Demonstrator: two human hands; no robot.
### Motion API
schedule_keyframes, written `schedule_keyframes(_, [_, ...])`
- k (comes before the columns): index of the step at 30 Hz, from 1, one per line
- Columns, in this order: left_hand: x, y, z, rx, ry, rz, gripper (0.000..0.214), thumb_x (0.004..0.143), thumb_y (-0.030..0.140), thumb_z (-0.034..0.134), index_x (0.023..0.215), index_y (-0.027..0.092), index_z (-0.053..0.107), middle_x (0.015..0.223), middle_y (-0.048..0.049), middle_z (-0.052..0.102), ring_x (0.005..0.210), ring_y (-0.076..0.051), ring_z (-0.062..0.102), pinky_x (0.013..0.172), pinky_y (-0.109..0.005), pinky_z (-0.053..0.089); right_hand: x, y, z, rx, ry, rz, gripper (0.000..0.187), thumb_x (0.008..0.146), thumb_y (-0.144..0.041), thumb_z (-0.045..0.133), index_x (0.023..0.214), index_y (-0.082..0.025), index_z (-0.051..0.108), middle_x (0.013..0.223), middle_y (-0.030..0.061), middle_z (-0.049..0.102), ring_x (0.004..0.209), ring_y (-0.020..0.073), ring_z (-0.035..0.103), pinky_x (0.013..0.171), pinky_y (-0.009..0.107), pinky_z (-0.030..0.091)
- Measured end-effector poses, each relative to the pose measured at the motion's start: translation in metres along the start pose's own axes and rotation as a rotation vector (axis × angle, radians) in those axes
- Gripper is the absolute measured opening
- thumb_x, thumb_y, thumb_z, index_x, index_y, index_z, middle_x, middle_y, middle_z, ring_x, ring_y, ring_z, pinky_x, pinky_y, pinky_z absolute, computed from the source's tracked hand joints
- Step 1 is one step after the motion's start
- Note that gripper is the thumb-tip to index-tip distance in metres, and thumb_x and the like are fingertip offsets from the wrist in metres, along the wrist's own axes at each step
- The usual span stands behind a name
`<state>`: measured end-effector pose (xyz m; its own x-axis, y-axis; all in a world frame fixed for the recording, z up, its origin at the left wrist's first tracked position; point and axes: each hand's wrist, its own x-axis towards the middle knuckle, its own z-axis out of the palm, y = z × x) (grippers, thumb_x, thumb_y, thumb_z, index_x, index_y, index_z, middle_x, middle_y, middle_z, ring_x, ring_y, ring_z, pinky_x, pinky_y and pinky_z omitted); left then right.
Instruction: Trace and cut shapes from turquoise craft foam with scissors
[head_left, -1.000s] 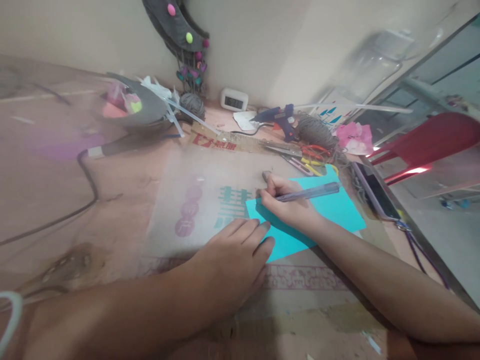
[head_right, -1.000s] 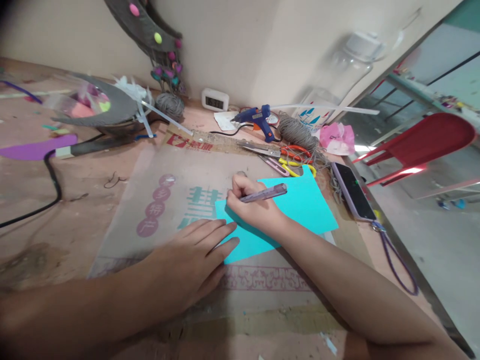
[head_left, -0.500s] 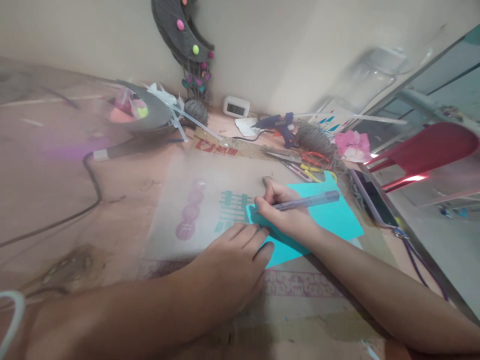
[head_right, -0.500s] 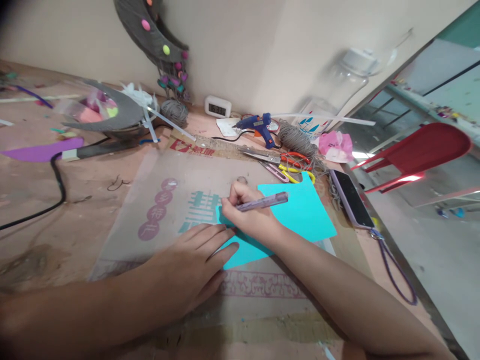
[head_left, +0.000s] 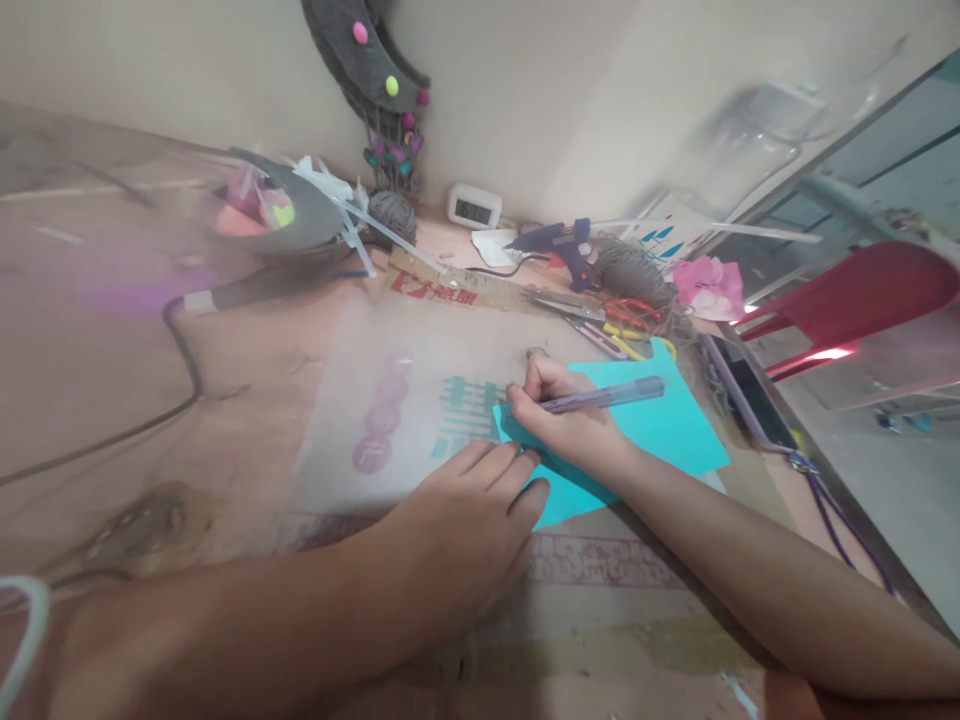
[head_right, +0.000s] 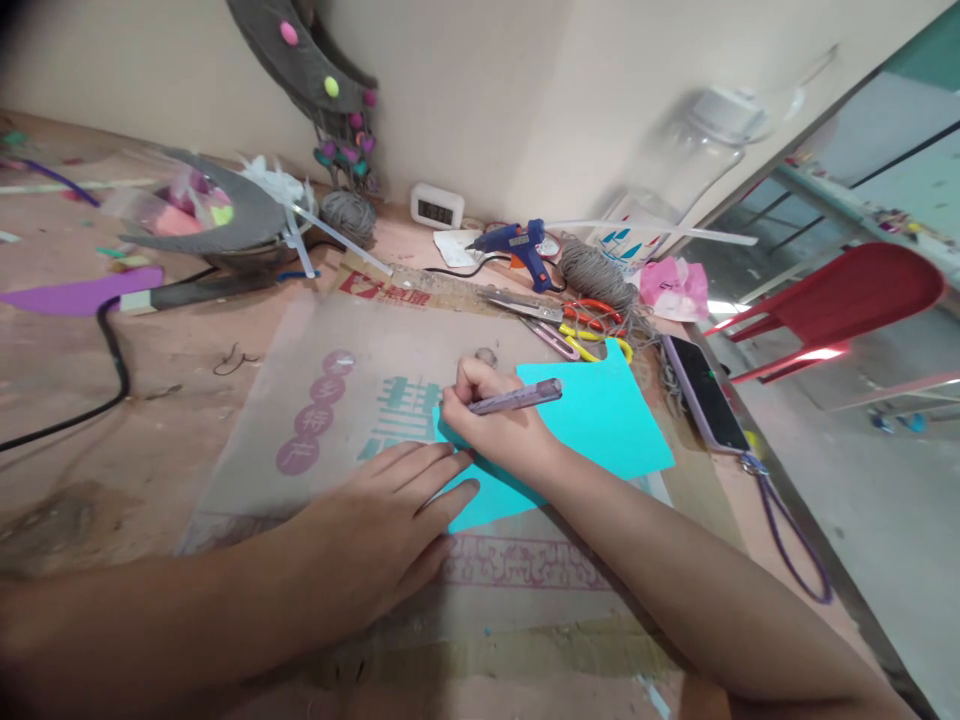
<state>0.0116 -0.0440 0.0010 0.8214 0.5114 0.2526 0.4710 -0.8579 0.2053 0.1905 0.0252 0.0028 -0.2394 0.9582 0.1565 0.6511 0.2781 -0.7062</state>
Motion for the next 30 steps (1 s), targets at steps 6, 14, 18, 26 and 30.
schedule_keyframes(6, [0.0009,-0.0001,-0.0013,0.017,-0.005,-0.002,0.028,0.097,0.029,0.051,0.115,0.012,0.065,0.121,-0.0144,0.068,0.111,-0.031,0.062,0.093,-0.044,0.05,-0.0001,0.0004,0.0003,0.007,-0.014,-0.022,0.029,0.083,-0.027,0.059,0.065,-0.024,0.037,0.055,-0.007,0.037,0.051,0.0108,0.034,0.049,0.025,0.027])
schedule_keyframes(14, [0.002,0.0004,-0.0012,0.017,-0.031,-0.014,0.027,0.097,0.03,0.051,0.114,0.013,0.064,0.116,-0.0132,0.068,0.11,-0.031,0.062,0.094,-0.044,0.05,0.0003,-0.0007,-0.0002,0.092,-0.076,-0.01,0.029,0.08,-0.028,0.059,0.065,-0.024,0.035,0.056,-0.0069,0.037,0.052,0.0107,0.032,0.048,0.025,0.025])
schedule_keyframes(18, [0.0006,-0.0003,0.0007,0.014,-0.014,-0.001,0.03,0.098,0.031,0.05,0.117,0.012,0.064,0.119,-0.0142,0.067,0.113,-0.031,0.061,0.097,-0.044,0.049,0.0013,-0.0006,-0.0007,0.077,-0.053,-0.026,0.028,0.079,-0.024,0.057,0.063,-0.024,0.034,0.055,-0.0068,0.036,0.052,0.0108,0.032,0.049,0.025,0.024])
schedule_keyframes(26, [-0.0006,0.0002,0.0008,0.061,0.01,0.019,0.03,0.099,0.029,0.05,0.118,0.011,0.065,0.125,-0.015,0.067,0.113,-0.03,0.061,0.096,-0.043,0.047,-0.0036,0.0017,-0.0017,0.146,-0.011,-0.002,0.028,0.079,-0.025,0.056,0.062,-0.025,0.035,0.053,-0.0076,0.034,0.049,0.01,0.033,0.048,0.025,0.027])
schedule_keyframes(30, [-0.0039,0.0018,0.0055,0.109,0.065,0.117,0.029,0.099,0.022,0.051,0.121,0.009,0.064,0.128,-0.014,0.067,0.112,-0.027,0.061,0.097,-0.041,0.044,-0.0035,0.0007,-0.0019,0.097,-0.016,-0.011,0.028,0.078,-0.026,0.056,0.062,-0.025,0.034,0.052,-0.0076,0.033,0.048,0.0099,0.031,0.048,0.025,0.025])
